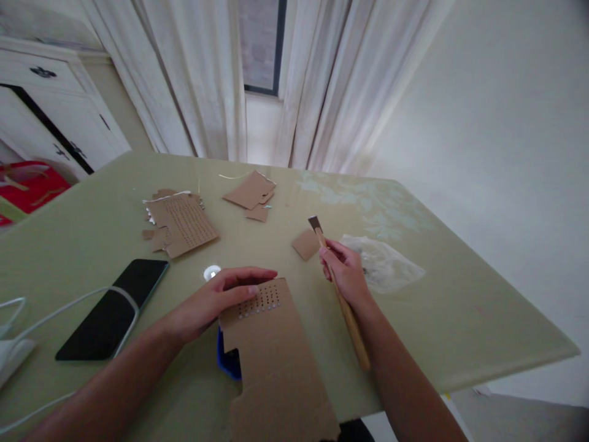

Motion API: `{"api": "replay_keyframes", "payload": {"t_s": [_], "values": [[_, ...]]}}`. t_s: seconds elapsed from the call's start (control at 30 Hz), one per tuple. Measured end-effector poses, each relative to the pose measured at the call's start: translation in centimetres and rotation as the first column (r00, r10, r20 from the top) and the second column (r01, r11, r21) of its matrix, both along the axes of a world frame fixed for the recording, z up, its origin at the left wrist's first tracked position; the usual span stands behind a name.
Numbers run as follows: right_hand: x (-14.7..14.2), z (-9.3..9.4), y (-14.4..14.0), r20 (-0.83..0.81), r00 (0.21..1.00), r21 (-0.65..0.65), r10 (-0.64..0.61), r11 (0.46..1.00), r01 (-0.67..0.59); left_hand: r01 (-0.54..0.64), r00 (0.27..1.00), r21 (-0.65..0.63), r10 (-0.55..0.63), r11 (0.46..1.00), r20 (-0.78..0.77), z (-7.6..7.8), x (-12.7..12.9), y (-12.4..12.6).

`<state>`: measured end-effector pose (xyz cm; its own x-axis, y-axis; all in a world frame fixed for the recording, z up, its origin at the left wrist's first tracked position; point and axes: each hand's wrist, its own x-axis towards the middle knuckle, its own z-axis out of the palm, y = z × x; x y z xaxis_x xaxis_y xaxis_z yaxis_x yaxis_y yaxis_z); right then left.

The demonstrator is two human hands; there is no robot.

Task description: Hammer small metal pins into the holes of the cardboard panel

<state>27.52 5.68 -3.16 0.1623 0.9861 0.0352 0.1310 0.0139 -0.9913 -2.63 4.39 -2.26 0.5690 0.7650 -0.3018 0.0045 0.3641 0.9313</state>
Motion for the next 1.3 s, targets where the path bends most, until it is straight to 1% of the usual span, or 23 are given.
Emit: {"api": "replay_keyframes", "payload": {"t_s": [0.03, 0.1, 0.17, 0.2, 0.27, 0.37, 0.43, 0.5, 0.53, 0.57, 0.6, 0.63, 0.73, 0.77, 0.8, 0.83, 0.9, 0.93, 1.07, 1.13, 1.2, 1.23, 1.3], "values": [[0.2, 0.5, -0.2, -0.085, 0.995, -0.006, 0.051, 0.999, -0.051, -0.027, 0.998, -0.046, 0.030, 0.999, 0.064, -0.3, 0.0, 0.1], [0.5, 1.5, -0.7, -0.227, 0.961, -0.018, 0.156, 0.986, -0.164, -0.046, 0.985, -0.088, 0.060, 0.995, 0.164, -0.8, 0.0, 0.3], [0.8, 2.4, -1.6, -0.345, 0.900, -0.022, 0.267, 0.956, -0.292, -0.013, 0.975, -0.094, 0.033, 0.995, 0.218, -1.1, 0.0, 0.5], [1.0, 2.7, -2.1, -0.386, 0.861, -0.022, 0.330, 0.930, -0.367, 0.015, 0.972, -0.100, 0.009, 0.995, 0.233, -1.2, -0.1, 0.6], [1.2, 3.1, -3.1, -0.433, 0.779, -0.024, 0.455, 0.858, -0.514, 0.056, 0.969, -0.121, -0.025, 0.991, 0.244, -1.4, -0.1, 0.7], [1.5, 3.3, -4.5, -0.464, 0.644, -0.030, 0.608, 0.716, -0.697, 0.067, 0.971, -0.150, -0.030, 0.987, 0.236, -1.4, -0.1, 0.7], [1.5, 3.3, -5.1, -0.474, 0.561, -0.028, 0.679, 0.625, -0.780, 0.070, 0.972, -0.145, -0.035, 0.987, 0.232, -1.4, -0.2, 0.6], [1.3, 3.3, -5.7, -0.473, 0.499, -0.059, 0.726, 0.539, -0.840, 0.076, 0.974, -0.117, -0.048, 0.990, 0.221, -1.3, -0.2, 0.5], [1.2, 3.4, -5.9, -0.470, 0.480, -0.081, 0.741, 0.505, -0.859, 0.075, 0.976, -0.100, -0.052, 0.992, 0.211, -1.2, -0.2, 0.5], [1.0, 3.4, -6.1, -0.467, 0.470, -0.098, 0.749, 0.484, -0.870, 0.072, 0.978, -0.086, -0.054, 0.994, 0.199, -1.1, -0.2, 0.5], [0.7, 3.5, -6.3, -0.463, 0.473, -0.108, 0.749, 0.482, -0.869, 0.072, 0.981, -0.074, -0.057, 0.995, 0.187, -1.0, -0.2, 0.5], [0.5, 3.7, -6.4, -0.464, 0.488, -0.108, 0.739, 0.500, -0.859, 0.074, 0.982, -0.066, -0.061, 0.995, 0.179, -0.9, -0.1, 0.5], [-0.1, 4.0, -6.5, -0.529, 0.541, -0.056, 0.653, 0.610, -0.791, 0.063, 0.981, -0.080, -0.047, 0.995, 0.191, -0.7, 0.0, 0.4], [-0.2, 4.1, -6.4, -0.553, 0.552, -0.050, 0.624, 0.637, -0.770, 0.049, 0.980, -0.094, -0.030, 0.994, 0.197, -0.7, 0.1, 0.4], [-0.2, 4.1, -6.3, -0.564, 0.561, -0.059, 0.605, 0.649, -0.759, 0.037, 0.979, -0.109, -0.014, 0.993, 0.205, -0.7, 0.1, 0.4], [-0.2, 4.1, -6.2, -0.565, 0.568, -0.081, 0.598, 0.645, -0.760, 0.027, 0.977, -0.123, -0.001, 0.992, 0.214, -0.8, 0.2, 0.3], [0.0, 4.0, -5.9, -0.538, 0.575, -0.134, 0.616, 0.611, -0.780, 0.030, 0.972, -0.132, 0.001, 0.991, 0.233, -0.8, 0.2, 0.3], [0.1, 3.9, -5.9, -0.527, 0.571, -0.136, 0.630, 0.600, -0.788, 0.035, 0.971, -0.125, -0.004, 0.991, 0.238, -0.7, 0.3, 0.3], [0.4, 3.5, -6.1, -0.554, 0.508, -0.028, 0.660, 0.595, -0.803, 0.045, 0.975, -0.092, -0.023, 0.995, 0.223, -0.4, 0.3, 0.3], [0.2, 3.3, -6.2, -0.566, 0.480, -0.034, 0.670, 0.563, -0.826, 0.047, 0.974, -0.098, -0.024, 0.994, 0.227, -0.2, 0.3, 0.3], [-0.1, 3.1, -6.4, -0.556, 0.481, -0.074, 0.678, 0.536, -0.841, 0.047, 0.972, -0.108, -0.020, 0.993, 0.235, -0.1, 0.4, 0.2], [-0.3, 3.1, -6.4, -0.547, 0.489, -0.083, 0.679, 0.538, -0.839, 0.043, 0.971, -0.111, -0.015, 0.993, 0.239, -0.1, 0.4, 0.2], [-0.6, 3.1, -6.4, -0.549, 0.495, -0.060, 0.674, 0.559, -0.827, 0.033, 0.970, -0.115, -0.004, 0.993, 0.243, -0.3, 0.5, 0.2]]}}
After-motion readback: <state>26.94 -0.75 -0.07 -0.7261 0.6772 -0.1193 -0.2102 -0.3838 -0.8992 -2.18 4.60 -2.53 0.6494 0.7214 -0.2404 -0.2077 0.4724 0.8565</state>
